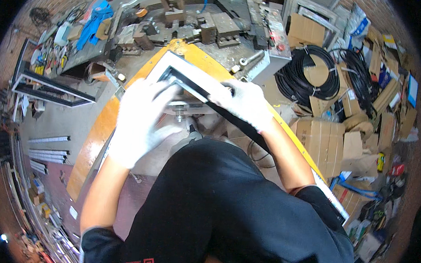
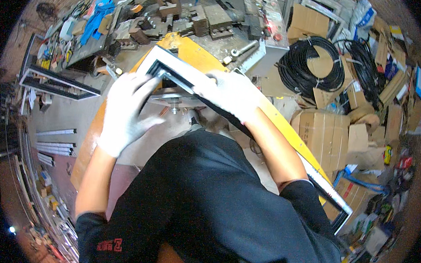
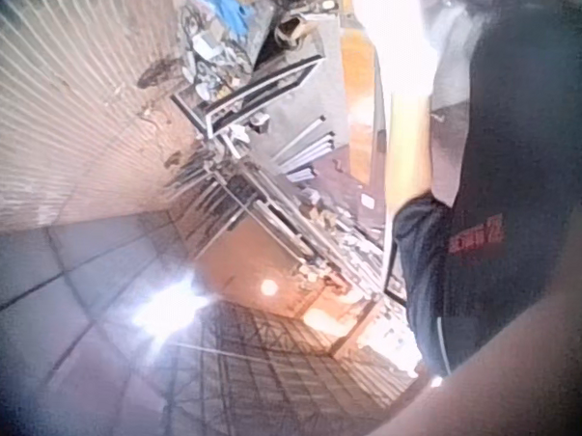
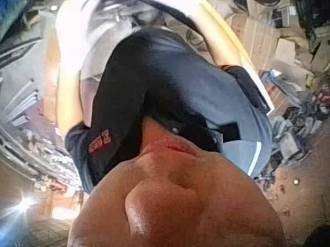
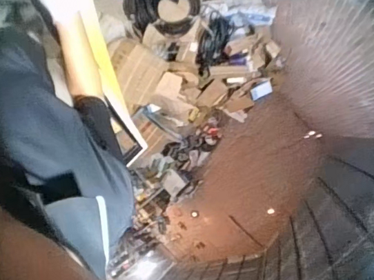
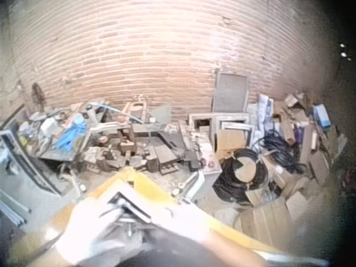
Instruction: The person assembles a large rectangular window frame by hand, positioning and aligning metal profiles on a workbench. They repeatedly adjust the frame corners and use a corner crimping machine to secure the joints. The person handles the frame multiple times, repositioning it for each corner operation.
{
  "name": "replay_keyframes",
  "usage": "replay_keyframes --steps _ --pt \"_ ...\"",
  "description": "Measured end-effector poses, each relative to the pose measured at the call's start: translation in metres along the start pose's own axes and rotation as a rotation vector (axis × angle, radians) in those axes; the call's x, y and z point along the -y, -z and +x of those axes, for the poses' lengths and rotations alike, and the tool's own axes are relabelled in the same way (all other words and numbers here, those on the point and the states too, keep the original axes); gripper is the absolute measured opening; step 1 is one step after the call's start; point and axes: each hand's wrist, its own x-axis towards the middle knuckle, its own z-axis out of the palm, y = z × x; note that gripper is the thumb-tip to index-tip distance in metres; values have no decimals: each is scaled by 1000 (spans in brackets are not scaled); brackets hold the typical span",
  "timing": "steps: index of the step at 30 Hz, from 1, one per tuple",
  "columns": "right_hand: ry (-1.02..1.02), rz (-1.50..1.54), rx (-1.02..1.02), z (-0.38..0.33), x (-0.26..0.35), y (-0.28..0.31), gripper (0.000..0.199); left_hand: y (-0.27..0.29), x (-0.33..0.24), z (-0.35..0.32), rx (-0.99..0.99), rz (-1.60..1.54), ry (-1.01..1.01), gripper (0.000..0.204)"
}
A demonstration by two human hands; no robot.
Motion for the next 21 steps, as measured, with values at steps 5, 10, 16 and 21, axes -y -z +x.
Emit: replay_keyframes --steps 5,10,16,21 --pt "49 43 -12 1 19 -5 68 -55 -26 121 496 -4 -178 87" --pt "-71 -6 -17 -36 3 15 74 -63 -20 137 417 47 -322 48" --pt "-283 -242 21 -157 -50 46 75 -55 -3 123 366 16 -378 59" --pt "-348 -443 -116 -237 -116 69 70 -35 33 103 444 148 -270 64"
